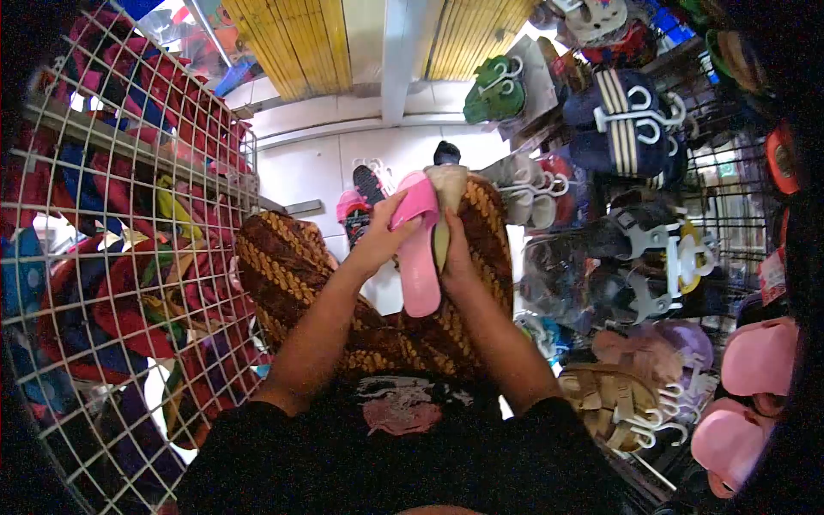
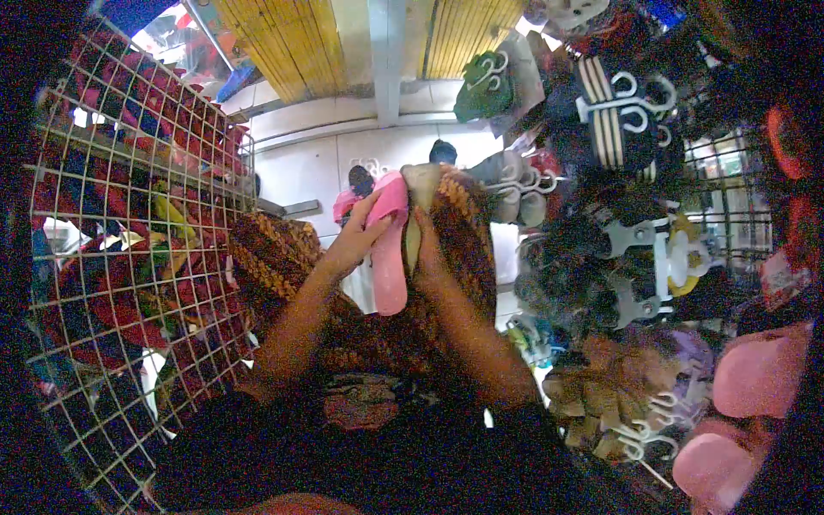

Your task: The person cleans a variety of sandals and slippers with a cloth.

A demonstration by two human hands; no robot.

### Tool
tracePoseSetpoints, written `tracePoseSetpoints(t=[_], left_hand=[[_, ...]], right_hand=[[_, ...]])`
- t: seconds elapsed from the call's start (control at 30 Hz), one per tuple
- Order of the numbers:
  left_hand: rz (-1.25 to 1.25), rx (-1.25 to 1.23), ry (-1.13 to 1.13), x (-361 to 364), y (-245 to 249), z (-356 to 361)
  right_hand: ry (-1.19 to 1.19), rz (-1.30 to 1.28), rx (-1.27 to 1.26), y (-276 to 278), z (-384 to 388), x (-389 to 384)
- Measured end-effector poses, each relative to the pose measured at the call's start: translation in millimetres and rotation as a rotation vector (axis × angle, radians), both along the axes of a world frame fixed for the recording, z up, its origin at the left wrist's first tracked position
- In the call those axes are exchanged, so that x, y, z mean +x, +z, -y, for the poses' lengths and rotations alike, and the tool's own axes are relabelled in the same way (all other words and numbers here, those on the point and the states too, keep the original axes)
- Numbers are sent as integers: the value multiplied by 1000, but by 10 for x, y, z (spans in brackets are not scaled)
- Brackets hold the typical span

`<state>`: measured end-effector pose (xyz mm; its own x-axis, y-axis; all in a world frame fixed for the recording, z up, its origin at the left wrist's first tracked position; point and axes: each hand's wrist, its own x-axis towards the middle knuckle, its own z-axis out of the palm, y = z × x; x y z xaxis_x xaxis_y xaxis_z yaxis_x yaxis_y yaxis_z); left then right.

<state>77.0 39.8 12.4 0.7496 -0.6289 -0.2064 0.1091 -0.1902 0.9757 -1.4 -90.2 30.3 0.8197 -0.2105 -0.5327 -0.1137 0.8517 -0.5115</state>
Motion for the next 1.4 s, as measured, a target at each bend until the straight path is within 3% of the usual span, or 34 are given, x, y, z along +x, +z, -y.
tracePoseSetpoints(t=[0.03, 0.13, 0.17, 0.37, 0.5, 0.6, 0.63, 0.77, 0.87, 0.97, 1.07, 1.1, 1.2, 1.27, 1.4], left_hand=[[8, -48, 9, 1, -72, -6], [273, -31, -35, 23, -207, -13], [355, 34, -48, 23, -236, -27], [571, 298, 97, -1, -162, 61], [374, 164, 318, -29, 68, 123], [39, -80, 226, -76, 118, 31], [147, -30, 117, -118, 196, -18], [302, -139, -237, -127, 198, 9], [227, -252, -260, -147, 177, -14], [88, -245, -174, -244, -54, -11], [98, -132, -211, -223, -181, -71], [-21, -103, -231, -193, -360, -117], [-328, -64, -195, -142, -371, -138], [-192, -296, -77, -160, -612, -61], [71, -545, 107, -163, -277, 145]], right_hand=[[133, -7, 49, 134, 31, -56], [188, -37, 44, -126, 72, -62], [206, -25, 174, -202, 107, -72], [186, -21, 117, -156, 86, -62], [72, -81, 125, -59, 78, 14], [-57, -63, 126, -47, 93, 73], [-127, -96, 153, -154, 90, 118], [-46, -4, 98, -330, 98, 78], [-6, -25, 142, -343, 98, 74], [103, -57, 52, -375, 63, 73], [304, -61, -325, -290, 50, 42], [358, -59, -387, -493, 45, 53], [349, 46, -524, -283, -45, 30], [389, 78, -532, -260, -22, 40], [392, 74, -583, -294, -46, 28]])
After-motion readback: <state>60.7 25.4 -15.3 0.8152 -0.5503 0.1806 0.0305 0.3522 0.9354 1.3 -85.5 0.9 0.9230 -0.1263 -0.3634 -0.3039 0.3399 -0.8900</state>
